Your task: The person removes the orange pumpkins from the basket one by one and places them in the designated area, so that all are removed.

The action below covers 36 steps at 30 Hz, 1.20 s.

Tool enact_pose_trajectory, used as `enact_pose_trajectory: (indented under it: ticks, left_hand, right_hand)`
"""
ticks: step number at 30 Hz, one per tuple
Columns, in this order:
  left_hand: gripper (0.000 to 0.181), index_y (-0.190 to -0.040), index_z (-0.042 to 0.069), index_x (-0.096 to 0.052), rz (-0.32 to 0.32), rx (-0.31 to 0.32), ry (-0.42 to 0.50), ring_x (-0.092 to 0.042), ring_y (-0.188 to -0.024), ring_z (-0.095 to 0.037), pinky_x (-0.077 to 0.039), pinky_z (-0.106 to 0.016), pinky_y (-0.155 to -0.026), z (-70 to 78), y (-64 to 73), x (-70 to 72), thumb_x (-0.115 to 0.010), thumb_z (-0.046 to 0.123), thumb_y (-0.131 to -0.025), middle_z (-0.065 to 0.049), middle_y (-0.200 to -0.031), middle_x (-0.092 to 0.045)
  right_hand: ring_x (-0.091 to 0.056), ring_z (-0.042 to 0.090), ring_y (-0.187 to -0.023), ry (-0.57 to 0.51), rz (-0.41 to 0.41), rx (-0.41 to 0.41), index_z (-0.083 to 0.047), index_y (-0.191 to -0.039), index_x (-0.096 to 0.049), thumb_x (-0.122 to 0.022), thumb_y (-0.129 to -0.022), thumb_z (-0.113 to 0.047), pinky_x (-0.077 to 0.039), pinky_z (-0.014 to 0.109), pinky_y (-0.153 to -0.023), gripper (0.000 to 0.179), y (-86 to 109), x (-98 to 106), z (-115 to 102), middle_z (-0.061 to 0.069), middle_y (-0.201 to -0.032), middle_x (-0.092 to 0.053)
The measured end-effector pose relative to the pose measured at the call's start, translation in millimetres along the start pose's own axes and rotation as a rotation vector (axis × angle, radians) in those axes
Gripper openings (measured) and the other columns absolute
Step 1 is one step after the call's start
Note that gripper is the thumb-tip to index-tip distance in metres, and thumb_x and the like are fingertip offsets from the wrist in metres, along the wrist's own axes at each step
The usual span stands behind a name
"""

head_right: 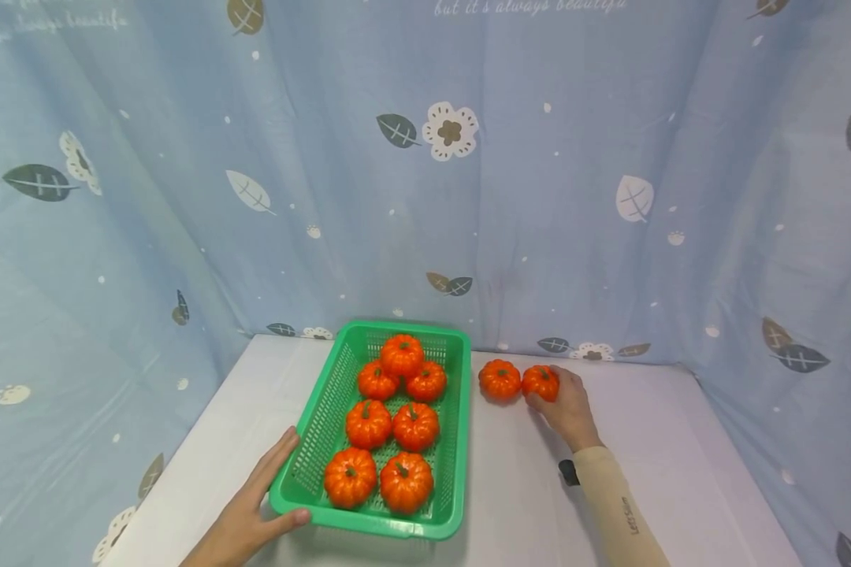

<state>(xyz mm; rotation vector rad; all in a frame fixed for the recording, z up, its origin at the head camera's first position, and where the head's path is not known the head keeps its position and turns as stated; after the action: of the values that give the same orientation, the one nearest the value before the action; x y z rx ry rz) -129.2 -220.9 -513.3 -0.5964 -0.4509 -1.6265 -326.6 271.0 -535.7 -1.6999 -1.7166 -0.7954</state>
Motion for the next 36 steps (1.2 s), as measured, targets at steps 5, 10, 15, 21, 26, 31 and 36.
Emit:
enact_pose_trajectory:
  ticks: [5, 10, 15, 21, 26, 31, 36]
  left_hand:
    - [0.101, -0.163, 0.038, -0.018, -0.004, 0.007, 0.009, -0.015, -0.15, -0.037, -0.029, -0.077, -0.104, -0.3, 0.1, -0.2, -0.082, 0.044, -0.084, 0.01, -0.169, -0.009]
    - [0.101, -0.163, 0.037, -0.018, -0.006, 0.006, 0.017, -0.015, -0.15, -0.036, -0.029, -0.077, -0.104, 0.5, -0.3, -0.3, -0.082, 0.044, -0.085, 0.009, -0.169, -0.01]
    - [0.101, -0.163, 0.037, -0.018, -0.007, -0.003, 0.016, -0.015, -0.15, -0.036, -0.03, -0.077, -0.104, 0.2, -0.3, -0.8, -0.082, 0.043, -0.085, 0.01, -0.169, -0.009]
    - [0.1, -0.162, 0.039, -0.017, -0.011, 0.006, 0.01, -0.015, -0.15, -0.036, -0.03, -0.077, -0.103, -1.4, -0.3, -1.8, -0.081, 0.042, -0.085, 0.011, -0.169, -0.009]
    - [0.1, -0.162, 0.039, -0.017, -0.015, 0.011, 0.008, -0.015, -0.15, -0.036, -0.031, -0.077, -0.103, -1.9, -0.5, -1.3, -0.081, 0.043, -0.086, 0.012, -0.169, -0.009]
    - [0.1, -0.162, 0.039, -0.018, -0.011, 0.012, 0.009, -0.015, -0.15, -0.036, -0.03, -0.077, -0.103, -2.1, -0.1, -0.6, -0.082, 0.042, -0.085, 0.012, -0.169, -0.009]
    - [0.1, -0.162, 0.04, -0.017, -0.016, 0.018, 0.017, -0.014, -0.15, -0.036, -0.03, -0.077, -0.103, -2.1, -0.3, -0.5, -0.082, 0.041, -0.085, 0.011, -0.169, -0.009]
  right_hand:
    - [-0.036, 0.054, -0.132, 0.0, 0.005, 0.009, 0.011, -0.15, -0.032, -0.069, -0.096, -0.025, -0.028, 0.069, -0.111, 0.075, 0.4, 1, 0, 0.039, -0.147, -0.031]
    - [-0.035, 0.054, -0.133, -0.008, 0.008, 0.004, 0.01, -0.15, -0.033, -0.069, -0.097, -0.025, -0.027, 0.069, -0.112, 0.074, 0.7, 1, 1, 0.038, -0.148, -0.031]
    - [-0.035, 0.053, -0.133, -0.009, 0.008, -0.007, 0.008, -0.151, -0.033, -0.069, -0.097, -0.026, -0.028, 0.069, -0.112, 0.074, 0.6, 1, 2, 0.037, -0.149, -0.03]
    - [-0.033, 0.054, -0.135, -0.013, 0.013, -0.027, 0.008, -0.151, -0.033, -0.071, -0.096, -0.025, -0.028, 0.068, -0.112, 0.074, 2.6, 5, 4, 0.037, -0.15, -0.03]
    - [-0.031, 0.053, -0.137, -0.037, 0.028, -0.045, 0.007, -0.151, -0.034, -0.071, -0.095, -0.023, -0.028, 0.068, -0.112, 0.074, 3.9, 8, 8, 0.036, -0.152, -0.029]
    - [-0.03, 0.053, -0.139, -0.058, 0.042, -0.057, 0.007, -0.152, -0.033, -0.07, -0.097, -0.022, -0.029, 0.065, -0.113, 0.073, 7.1, 11, 8, 0.035, -0.153, -0.028]
    - [-0.033, 0.052, -0.137, -0.087, 0.073, -0.062, 0.005, -0.153, -0.034, -0.07, -0.097, -0.024, -0.034, 0.064, -0.11, 0.073, 11.2, 15, 6, 0.034, -0.153, -0.029]
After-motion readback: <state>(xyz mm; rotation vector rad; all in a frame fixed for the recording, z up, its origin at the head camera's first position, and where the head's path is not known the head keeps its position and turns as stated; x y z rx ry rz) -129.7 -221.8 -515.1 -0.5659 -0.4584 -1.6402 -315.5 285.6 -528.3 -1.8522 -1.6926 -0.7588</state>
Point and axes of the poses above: each hand's wrist, its own y-axis away from the middle knuckle, its own x-axis out of the back of the hand, z = x × y, the point moved 7 cm from there along -y, towards the middle knuckle
